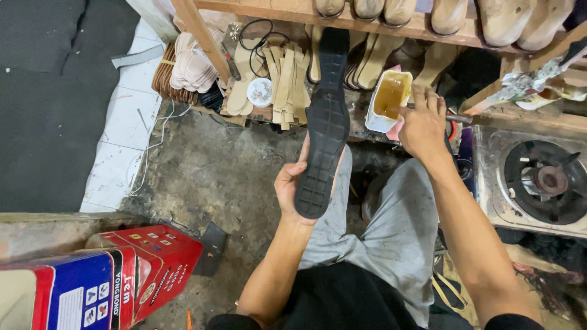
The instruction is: The person holds a black rubber shoe sole on their lap, dips a finger into a container of yellow adhesive, and spreads the glue across the sole's surface and edges, redipping repeatedly. After coating the sole, they place it on an upper shelf among other soles and lasts.
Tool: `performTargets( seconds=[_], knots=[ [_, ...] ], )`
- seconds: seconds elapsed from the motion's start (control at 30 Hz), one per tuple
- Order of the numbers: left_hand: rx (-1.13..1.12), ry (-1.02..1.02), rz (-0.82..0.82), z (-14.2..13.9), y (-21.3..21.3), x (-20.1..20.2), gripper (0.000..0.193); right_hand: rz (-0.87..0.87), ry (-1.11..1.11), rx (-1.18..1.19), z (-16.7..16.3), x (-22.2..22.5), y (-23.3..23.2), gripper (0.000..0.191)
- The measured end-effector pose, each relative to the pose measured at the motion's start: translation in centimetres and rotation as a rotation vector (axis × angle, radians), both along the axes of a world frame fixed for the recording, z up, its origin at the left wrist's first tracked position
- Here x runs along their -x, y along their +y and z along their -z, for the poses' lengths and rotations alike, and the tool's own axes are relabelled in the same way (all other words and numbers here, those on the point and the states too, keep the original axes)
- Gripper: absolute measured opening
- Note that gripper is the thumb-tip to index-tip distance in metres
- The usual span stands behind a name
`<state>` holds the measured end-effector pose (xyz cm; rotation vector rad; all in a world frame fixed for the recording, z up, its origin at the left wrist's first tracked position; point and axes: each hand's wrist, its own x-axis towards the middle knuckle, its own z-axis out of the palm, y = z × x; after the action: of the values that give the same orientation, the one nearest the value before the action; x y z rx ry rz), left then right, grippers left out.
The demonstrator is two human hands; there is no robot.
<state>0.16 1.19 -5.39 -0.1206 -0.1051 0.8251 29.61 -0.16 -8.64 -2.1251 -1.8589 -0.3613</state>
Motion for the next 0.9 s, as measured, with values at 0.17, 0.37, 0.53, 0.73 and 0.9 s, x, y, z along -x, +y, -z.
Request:
performTargets(
  seconds=[0.17,0.37,0.53,0.73,0.9],
  knots=[
    [-0.087,-0.111,0.012,-0.3,-0.1,-0.6,0.085,-0.175,0.838,-0.167,-5.4,6.9,-5.6,0.032],
    [-0.286,-0.123,0.012,-1.9,-1.2,-2.2,0.080,-0.344,1.276,-0.232,-8.0,13.9,-9.0,0.054],
    [-0.189,-0.140,0.016,-3.1,-0.9,-2.2,0.087,-0.469,0.993,-0.337,-8.0,15.6,-10.8,0.047],
    [-0.252,-0.105,-0.036,-3.7,-1.0,-2.3,0.088,-0.452,0.850,-0.413,-8.3,15.4,-11.3,0.050],
    [-0.246,-0.090,-0.152,-4.9,-0.8,-3.1,0.087,-0.501,0.756,-0.457,-8.5,16.0,-10.8,0.048]
  ],
)
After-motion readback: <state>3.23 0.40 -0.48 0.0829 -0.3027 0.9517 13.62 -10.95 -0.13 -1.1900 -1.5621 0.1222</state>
